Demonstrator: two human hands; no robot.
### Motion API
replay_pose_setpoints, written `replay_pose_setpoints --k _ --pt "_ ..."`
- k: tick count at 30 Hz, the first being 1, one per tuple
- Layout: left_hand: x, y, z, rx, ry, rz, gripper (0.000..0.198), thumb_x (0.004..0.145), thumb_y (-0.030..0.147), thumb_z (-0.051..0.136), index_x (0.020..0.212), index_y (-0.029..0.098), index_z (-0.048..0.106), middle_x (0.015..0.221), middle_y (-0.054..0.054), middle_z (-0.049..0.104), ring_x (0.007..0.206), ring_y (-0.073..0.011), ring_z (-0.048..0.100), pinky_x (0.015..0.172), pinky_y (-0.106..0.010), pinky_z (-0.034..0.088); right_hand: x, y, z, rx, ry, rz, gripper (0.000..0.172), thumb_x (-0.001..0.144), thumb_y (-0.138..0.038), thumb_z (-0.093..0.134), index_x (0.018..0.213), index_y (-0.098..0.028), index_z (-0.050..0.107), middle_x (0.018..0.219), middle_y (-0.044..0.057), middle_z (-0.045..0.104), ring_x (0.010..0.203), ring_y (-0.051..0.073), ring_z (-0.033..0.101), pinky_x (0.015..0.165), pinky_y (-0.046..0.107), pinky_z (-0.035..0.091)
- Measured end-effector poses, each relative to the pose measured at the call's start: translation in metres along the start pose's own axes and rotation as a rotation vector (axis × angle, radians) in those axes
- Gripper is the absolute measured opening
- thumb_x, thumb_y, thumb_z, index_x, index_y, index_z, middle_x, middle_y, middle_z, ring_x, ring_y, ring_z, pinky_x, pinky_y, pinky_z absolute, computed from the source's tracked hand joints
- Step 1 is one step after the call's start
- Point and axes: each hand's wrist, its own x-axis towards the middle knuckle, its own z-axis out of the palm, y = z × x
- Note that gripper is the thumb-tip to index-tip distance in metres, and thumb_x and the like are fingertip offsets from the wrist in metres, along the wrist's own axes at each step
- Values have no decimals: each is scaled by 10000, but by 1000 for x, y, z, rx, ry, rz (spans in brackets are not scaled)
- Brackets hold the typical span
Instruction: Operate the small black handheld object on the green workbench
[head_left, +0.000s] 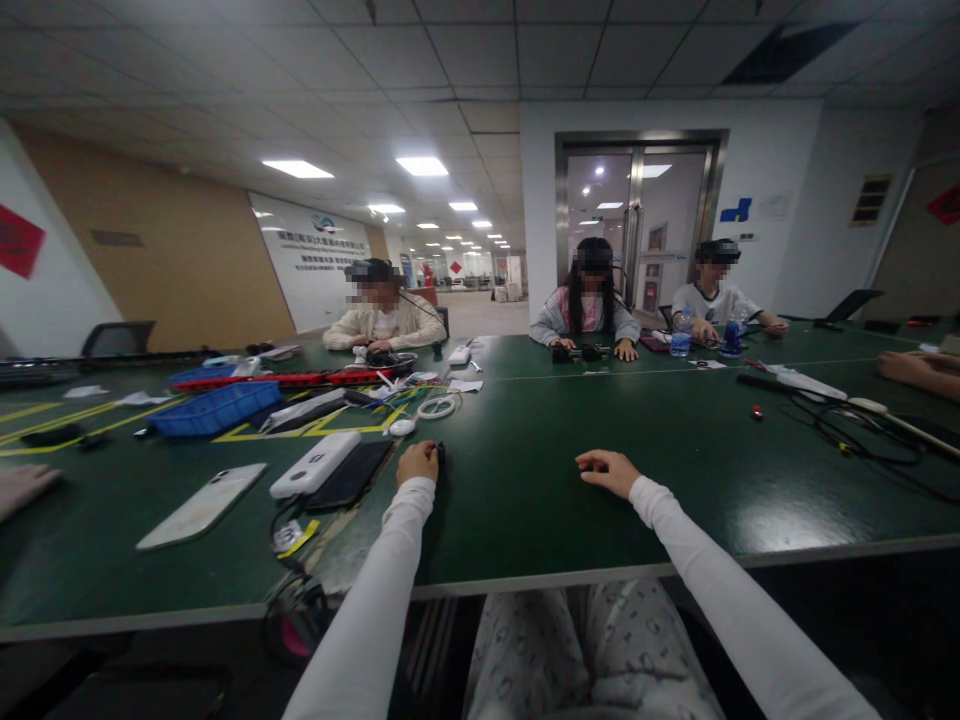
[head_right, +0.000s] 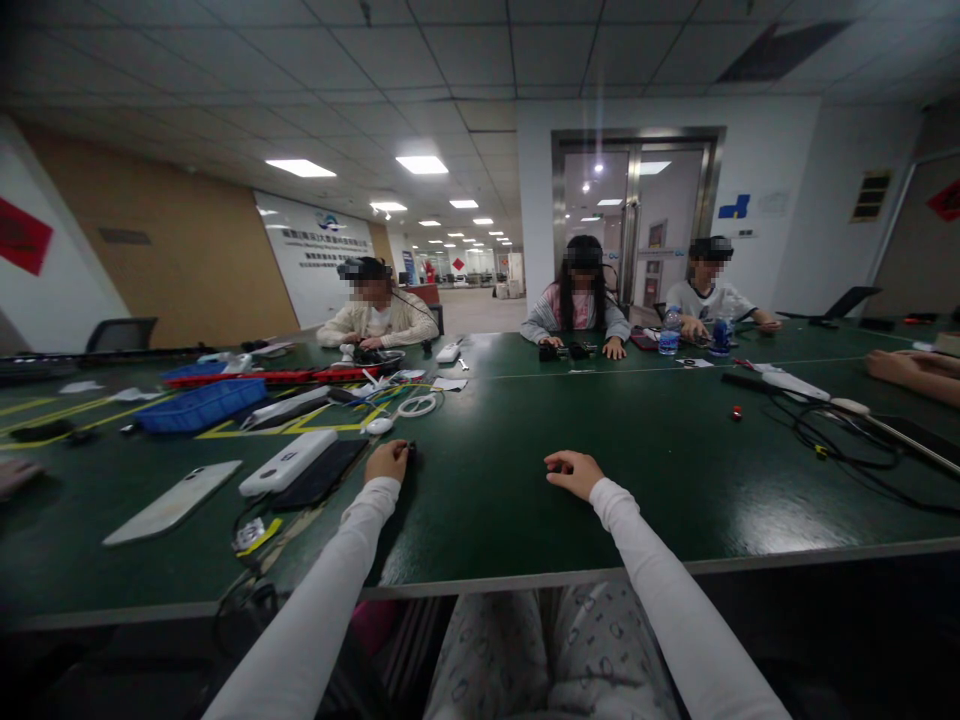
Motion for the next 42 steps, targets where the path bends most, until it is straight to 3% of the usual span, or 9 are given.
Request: replay_pose_setpoints --k 20,26,30,35,39,42 --pt "1 -2 5 41 -3 65 299 798 247 448 1019 216 646 1001 -81 596 936 -192 559 836 -270 429 2 4 1 9 1 -7 389 684 -294 636 1061 -201 601 973 35 641 706 131 532 723 317 473" --pt "-7 8 3 4 -40 90 277 788 227 470 1008 206 638 993 -75 596 922 -174 561 840 -263 420 1 0 1 -2 1 -11 389 692 -300 627 1067 -198 598 966 37 640 710 131 530 718 312 469" --pt "-22 38 13 -92 -103 224 252 780 197 491 988 193 634 946 -63 596 875 -148 559 839 -253 417 0 -2 1 -13 5 -8 380 694 -297 626 1060 -202 601 961 37 640 708 129 531 708 307 467" --pt "-58 105 32 -264 -192 415 238 779 147 487 969 178 628 918 -48 580 830 -118 545 823 -257 423 1 0 3 -20 20 -27 404 683 -323 642 1067 -205 597 953 33 640 672 118 526 686 299 468" --pt "-89 156 38 -373 -249 536 230 769 128 498 954 173 627 895 -43 571 826 -118 533 819 -271 425 4 1 4 -52 47 -46 504 665 -384 662 1130 -218 558 950 28 642 649 112 522 679 293 465" --pt "-104 180 38 -424 -289 586 209 761 127 508 925 175 629 888 -41 571 833 -124 531 815 -281 429 4 1 4 -106 54 -81 605 650 -440 669 1194 -230 507 961 26 636 672 119 528 701 299 459"
